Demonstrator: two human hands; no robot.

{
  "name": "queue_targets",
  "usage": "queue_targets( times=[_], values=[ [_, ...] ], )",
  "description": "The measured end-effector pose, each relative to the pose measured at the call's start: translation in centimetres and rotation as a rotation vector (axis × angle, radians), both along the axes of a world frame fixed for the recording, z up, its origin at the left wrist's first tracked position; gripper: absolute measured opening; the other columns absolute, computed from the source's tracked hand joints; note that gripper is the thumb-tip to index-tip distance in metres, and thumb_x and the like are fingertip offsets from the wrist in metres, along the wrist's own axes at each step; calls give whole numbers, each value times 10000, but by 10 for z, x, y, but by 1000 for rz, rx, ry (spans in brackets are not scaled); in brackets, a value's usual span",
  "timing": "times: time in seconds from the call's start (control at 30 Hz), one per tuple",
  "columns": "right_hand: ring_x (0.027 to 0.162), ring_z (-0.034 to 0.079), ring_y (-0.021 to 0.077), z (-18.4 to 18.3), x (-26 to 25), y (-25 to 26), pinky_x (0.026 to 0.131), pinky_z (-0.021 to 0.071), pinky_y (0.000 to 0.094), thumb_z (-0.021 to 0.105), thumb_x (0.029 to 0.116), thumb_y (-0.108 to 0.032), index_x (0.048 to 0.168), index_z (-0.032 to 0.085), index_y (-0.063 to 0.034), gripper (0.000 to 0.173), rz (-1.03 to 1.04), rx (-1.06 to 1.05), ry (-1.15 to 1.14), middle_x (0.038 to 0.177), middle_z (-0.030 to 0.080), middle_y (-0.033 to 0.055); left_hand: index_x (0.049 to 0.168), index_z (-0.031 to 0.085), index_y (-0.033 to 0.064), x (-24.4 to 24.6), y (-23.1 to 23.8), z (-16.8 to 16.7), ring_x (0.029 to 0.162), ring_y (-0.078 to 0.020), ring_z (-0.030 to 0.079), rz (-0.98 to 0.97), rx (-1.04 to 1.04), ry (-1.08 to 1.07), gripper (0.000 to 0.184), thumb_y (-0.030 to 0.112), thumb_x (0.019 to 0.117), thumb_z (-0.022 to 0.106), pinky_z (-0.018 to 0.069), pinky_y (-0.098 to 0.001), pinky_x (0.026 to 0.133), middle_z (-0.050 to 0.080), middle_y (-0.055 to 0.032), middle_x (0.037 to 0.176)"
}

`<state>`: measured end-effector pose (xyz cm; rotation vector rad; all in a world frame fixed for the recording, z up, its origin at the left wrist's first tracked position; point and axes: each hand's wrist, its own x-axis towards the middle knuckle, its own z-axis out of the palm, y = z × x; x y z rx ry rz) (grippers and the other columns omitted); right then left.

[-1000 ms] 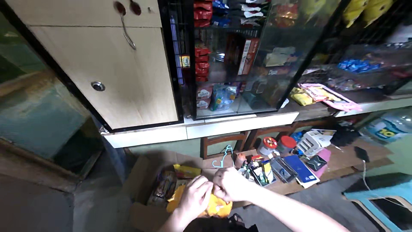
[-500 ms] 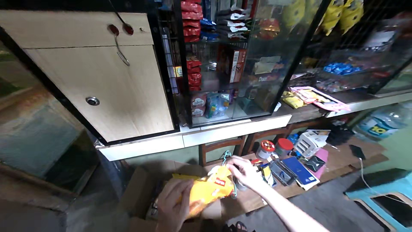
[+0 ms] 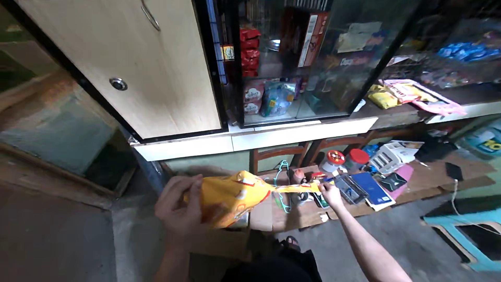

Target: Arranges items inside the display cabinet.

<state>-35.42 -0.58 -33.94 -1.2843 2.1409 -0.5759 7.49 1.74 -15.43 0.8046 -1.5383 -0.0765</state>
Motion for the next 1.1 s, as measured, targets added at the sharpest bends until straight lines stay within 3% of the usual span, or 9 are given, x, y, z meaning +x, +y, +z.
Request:
queue_targets(
  times=[0.1, 0.23, 0.37, 0.47, 0.6, 0.7, 0.87, 0.97, 1.1],
  values=[
    [1285, 552, 482, 5, 7, -11, 1121, 386, 587, 534, 1063, -187, 1284, 618, 110, 379, 74, 69, 25, 1325, 591, 349, 961, 708, -28, -6, -2, -7, 910, 84, 608, -31, 27, 17, 178, 122, 998, 620, 515, -91, 824, 669, 26, 927],
    [1428, 423, 397, 73, 65, -9, 1162, 380, 508, 675, 949, -339, 1508, 411, 63, 738, 451, -276, -350, 1534, 425, 294, 970, 711, 3, -21, -6, -5, 920, 79, 611, -92, 50, -5, 189, 168, 1007, 627, 515, -101, 842, 675, 25, 928],
    [1343, 540, 287, 152, 125, -7, 1105, 447, 409, 738, 816, -562, 1399, 534, 106, 910, 862, -712, -378, 1423, 567, 253, 970, 701, 41, -30, -13, -6, 920, 68, 604, -118, 1, -40, 171, 185, 1011, 618, 503, -97, 849, 659, 10, 922],
    [1140, 669, 336, 211, 126, -29, 971, 540, 481, 731, 892, -315, 1182, 697, 65, 480, 555, -994, -62, 1207, 694, 231, 991, 697, 76, -29, -13, -5, 925, 70, 609, -128, -23, -45, 151, 199, 1016, 614, 506, -94, 844, 660, 34, 938],
    [1142, 617, 468, 265, 100, -88, 973, 508, 552, 666, 944, -136, 1194, 674, 87, 335, 166, -1158, 336, 1211, 639, 314, 994, 702, 98, -27, -6, -8, 901, 82, 596, -138, 8, -51, 150, 216, 1016, 611, 498, -75, 824, 639, 48, 928],
    [1242, 581, 473, 277, 96, -130, 1057, 461, 583, 647, 942, -51, 1145, 704, 85, 251, 254, -985, 600, 1279, 634, 291, 972, 709, 88, -26, 3, -14, 902, 90, 596, -171, 52, -45, 159, 216, 1006, 621, 493, -73, 829, 649, 47, 911],
    [1339, 488, 432, 297, 109, -149, 1083, 330, 643, 741, 911, -187, 1025, 731, 86, 296, 263, -545, 867, 1343, 596, 269, 934, 702, 17, -17, 17, -21, 905, 78, 591, -185, 146, -66, 169, 162, 986, 632, 482, -77, 846, 645, -17, 873],
    [1331, 494, 439, 319, 120, -145, 1062, 392, 572, 646, 970, -159, 1104, 688, 123, 316, 208, -489, 695, 1334, 585, 301, 923, 703, -16, -9, 21, -24, 891, 58, 594, -196, 163, -80, 165, 127, 972, 638, 476, -79, 840, 645, -54, 851],
    [1297, 552, 436, 342, 127, -153, 1036, 507, 476, 613, 999, -132, 1503, 330, 129, 635, 64, -739, 409, 1500, 399, 335, 906, 704, -23, -3, 22, -25, 898, 50, 600, -194, 150, -84, 172, 125, 968, 641, 470, -81, 857, 654, -61, 840]
  ],
)
